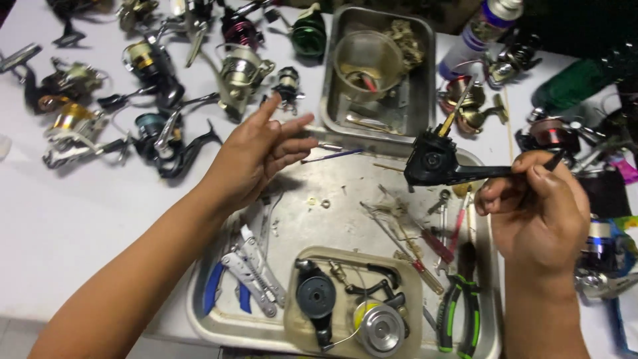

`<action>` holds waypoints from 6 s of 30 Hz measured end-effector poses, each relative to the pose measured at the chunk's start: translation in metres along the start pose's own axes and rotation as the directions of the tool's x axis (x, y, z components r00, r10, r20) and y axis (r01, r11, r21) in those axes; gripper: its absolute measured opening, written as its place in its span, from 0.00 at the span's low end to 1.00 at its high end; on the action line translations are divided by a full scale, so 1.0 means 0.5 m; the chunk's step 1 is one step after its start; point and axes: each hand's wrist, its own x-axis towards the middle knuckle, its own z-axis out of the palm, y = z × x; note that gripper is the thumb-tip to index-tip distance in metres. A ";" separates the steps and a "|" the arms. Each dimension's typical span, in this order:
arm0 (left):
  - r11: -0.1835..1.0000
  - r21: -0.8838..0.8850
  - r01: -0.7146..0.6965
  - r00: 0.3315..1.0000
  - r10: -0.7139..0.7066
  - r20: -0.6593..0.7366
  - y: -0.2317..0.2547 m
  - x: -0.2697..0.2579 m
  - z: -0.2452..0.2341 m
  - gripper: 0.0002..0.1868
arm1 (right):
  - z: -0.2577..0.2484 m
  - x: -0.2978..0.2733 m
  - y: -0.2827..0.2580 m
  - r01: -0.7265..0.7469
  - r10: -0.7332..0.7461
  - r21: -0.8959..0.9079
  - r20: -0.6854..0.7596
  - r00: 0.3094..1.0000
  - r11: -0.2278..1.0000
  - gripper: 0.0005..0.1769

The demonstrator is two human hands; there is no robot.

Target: The person disassembles a fishing reel handle using a screwdriver and a small brush. They remove the handle knob and a small internal component, then clean the exposed shaft area with the brush. The person then reassembles the handle, inserting the component back into the reel body and securing the knob.

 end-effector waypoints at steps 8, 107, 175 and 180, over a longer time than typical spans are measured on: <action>0.902 0.431 -0.039 0.999 0.045 -0.005 0.026 -0.022 0.004 0.41 | 0.138 0.010 -0.025 0.123 -0.054 -0.245 0.271 0.961 0.962 0.08; 0.825 0.166 -0.541 0.840 0.518 0.160 -0.112 0.079 -0.038 0.32 | 0.229 0.016 0.191 0.857 0.183 -0.495 0.864 0.468 0.145 0.08; 0.841 0.352 -0.412 0.910 0.357 0.213 -0.095 0.050 -0.011 0.29 | 0.111 0.042 0.139 -0.340 0.275 0.209 0.288 0.917 0.917 0.17; 0.906 0.234 -0.352 0.926 0.300 0.230 -0.132 0.067 -0.039 0.33 | 0.111 0.042 0.141 -0.261 0.228 0.118 0.233 0.945 0.958 0.16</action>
